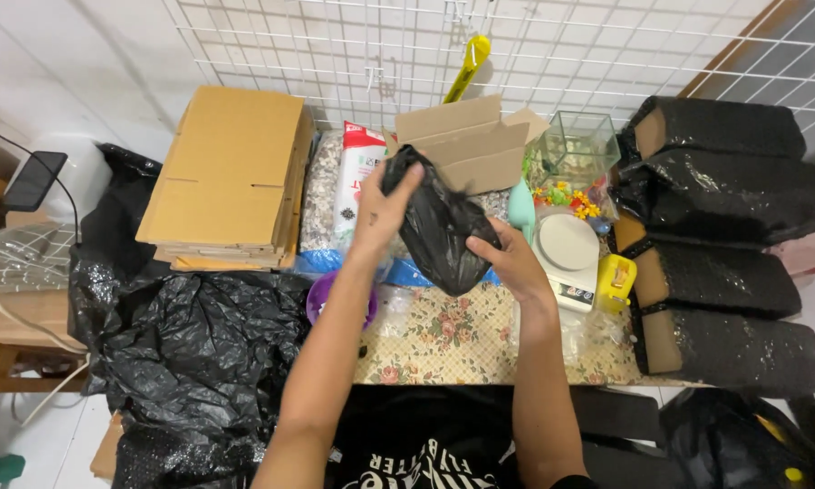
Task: Folding a cardboard box, placing an item inside, and sealing it with black plastic and tape for shipping.
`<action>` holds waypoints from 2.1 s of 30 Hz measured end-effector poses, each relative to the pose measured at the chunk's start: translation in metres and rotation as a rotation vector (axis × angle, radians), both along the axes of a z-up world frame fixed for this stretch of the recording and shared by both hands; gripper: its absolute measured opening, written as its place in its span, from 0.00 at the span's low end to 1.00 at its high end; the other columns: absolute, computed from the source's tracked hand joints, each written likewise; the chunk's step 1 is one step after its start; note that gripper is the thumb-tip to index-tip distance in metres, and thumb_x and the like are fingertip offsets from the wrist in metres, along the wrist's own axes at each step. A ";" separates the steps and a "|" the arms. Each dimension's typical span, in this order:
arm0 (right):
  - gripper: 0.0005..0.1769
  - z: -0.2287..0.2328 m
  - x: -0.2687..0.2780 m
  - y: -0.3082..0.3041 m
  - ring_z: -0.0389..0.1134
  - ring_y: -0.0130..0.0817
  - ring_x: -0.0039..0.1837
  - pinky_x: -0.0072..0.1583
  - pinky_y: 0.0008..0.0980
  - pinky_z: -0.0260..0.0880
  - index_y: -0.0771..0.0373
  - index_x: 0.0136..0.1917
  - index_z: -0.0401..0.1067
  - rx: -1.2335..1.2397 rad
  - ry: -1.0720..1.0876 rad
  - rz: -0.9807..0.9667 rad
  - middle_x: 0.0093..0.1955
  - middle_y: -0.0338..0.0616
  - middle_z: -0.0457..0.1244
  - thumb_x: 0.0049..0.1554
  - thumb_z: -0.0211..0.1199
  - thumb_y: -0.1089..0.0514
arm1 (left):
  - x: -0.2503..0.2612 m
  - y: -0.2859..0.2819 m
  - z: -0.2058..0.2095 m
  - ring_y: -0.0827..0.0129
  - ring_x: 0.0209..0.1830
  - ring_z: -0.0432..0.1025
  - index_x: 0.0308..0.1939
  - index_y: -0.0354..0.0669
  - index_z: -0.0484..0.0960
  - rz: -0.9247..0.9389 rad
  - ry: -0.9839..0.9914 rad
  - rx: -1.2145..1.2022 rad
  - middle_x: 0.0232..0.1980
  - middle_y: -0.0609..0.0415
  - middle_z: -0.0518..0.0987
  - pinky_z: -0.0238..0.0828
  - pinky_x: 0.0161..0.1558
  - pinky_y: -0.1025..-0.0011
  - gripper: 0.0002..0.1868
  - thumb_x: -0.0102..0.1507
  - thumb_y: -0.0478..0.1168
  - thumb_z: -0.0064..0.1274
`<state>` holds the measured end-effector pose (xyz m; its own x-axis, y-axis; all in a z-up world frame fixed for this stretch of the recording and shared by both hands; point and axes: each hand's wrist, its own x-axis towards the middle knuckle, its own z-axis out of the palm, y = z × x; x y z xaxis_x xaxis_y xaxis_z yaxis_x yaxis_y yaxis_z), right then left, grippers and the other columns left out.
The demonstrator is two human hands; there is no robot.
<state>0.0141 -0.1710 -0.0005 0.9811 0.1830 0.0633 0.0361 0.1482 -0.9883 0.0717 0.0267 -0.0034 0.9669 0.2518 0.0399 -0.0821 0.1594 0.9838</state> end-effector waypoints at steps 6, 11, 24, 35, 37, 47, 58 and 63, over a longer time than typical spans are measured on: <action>0.14 -0.021 -0.009 -0.005 0.68 0.25 0.47 0.51 0.26 0.69 0.63 0.54 0.77 0.060 0.022 -0.087 0.44 0.37 0.67 0.54 0.74 0.62 | 0.007 0.029 0.021 0.77 0.38 0.74 0.59 0.44 0.80 -0.121 -0.297 -0.424 0.39 0.64 0.74 0.78 0.46 0.77 0.19 0.63 0.33 0.60; 0.15 -0.056 0.002 -0.023 0.69 0.32 0.52 0.52 0.32 0.71 0.61 0.57 0.74 0.134 0.077 -0.092 0.50 0.42 0.66 0.58 0.70 0.56 | -0.031 0.018 0.035 0.70 0.46 0.68 0.67 0.51 0.69 -0.012 -0.290 -0.287 0.50 0.56 0.77 0.61 0.50 0.68 0.26 0.68 0.52 0.54; 0.14 -0.073 0.003 0.005 0.67 0.24 0.51 0.53 0.24 0.71 0.58 0.58 0.71 0.304 -0.208 -0.491 0.48 0.37 0.64 0.61 0.69 0.56 | -0.074 -0.065 -0.038 0.71 0.50 0.77 0.59 0.45 0.83 -0.075 0.081 -0.194 0.46 0.49 0.85 0.75 0.55 0.70 0.24 0.64 0.51 0.63; 0.20 -0.044 -0.033 0.014 0.66 0.36 0.52 0.51 0.38 0.67 0.60 0.62 0.71 0.183 0.175 -0.113 0.53 0.46 0.64 0.67 0.56 0.44 | -0.074 -0.067 -0.062 0.63 0.49 0.79 0.63 0.37 0.78 -0.093 0.009 -0.580 0.49 0.43 0.83 0.78 0.50 0.65 0.21 0.72 0.47 0.51; 0.22 -0.039 -0.036 0.013 0.66 0.32 0.33 0.31 0.30 0.69 0.63 0.52 0.73 0.108 0.213 -0.070 0.38 0.42 0.64 0.66 0.57 0.41 | -0.076 -0.065 -0.057 0.65 0.44 0.79 0.63 0.37 0.78 -0.056 0.034 -0.600 0.48 0.46 0.83 0.79 0.46 0.67 0.20 0.73 0.45 0.49; 0.13 -0.048 -0.023 0.020 0.58 0.28 0.23 0.23 0.24 0.57 0.63 0.42 0.70 0.015 -0.008 -0.484 0.29 0.40 0.56 0.66 0.60 0.54 | -0.086 -0.048 -0.029 0.69 0.52 0.68 0.64 0.44 0.68 0.117 -0.061 -0.121 0.50 0.53 0.74 0.65 0.55 0.65 0.21 0.71 0.48 0.52; 0.13 -0.046 -0.014 0.021 0.71 0.34 0.53 0.54 0.40 0.72 0.63 0.55 0.79 -0.419 -0.327 -0.515 0.47 0.50 0.71 0.67 0.61 0.52 | -0.087 -0.055 -0.030 0.65 0.52 0.78 0.54 0.51 0.84 -0.060 -0.070 0.159 0.45 0.54 0.83 0.73 0.56 0.65 0.19 0.64 0.54 0.63; 0.29 -0.026 -0.020 0.032 0.64 0.50 0.70 0.69 0.52 0.63 0.67 0.72 0.66 -0.376 -0.211 -0.407 0.67 0.60 0.64 0.68 0.58 0.45 | -0.088 -0.051 -0.025 0.55 0.57 0.74 0.45 0.42 0.87 -0.009 -0.127 0.166 0.49 0.45 0.81 0.66 0.63 0.57 0.14 0.68 0.49 0.57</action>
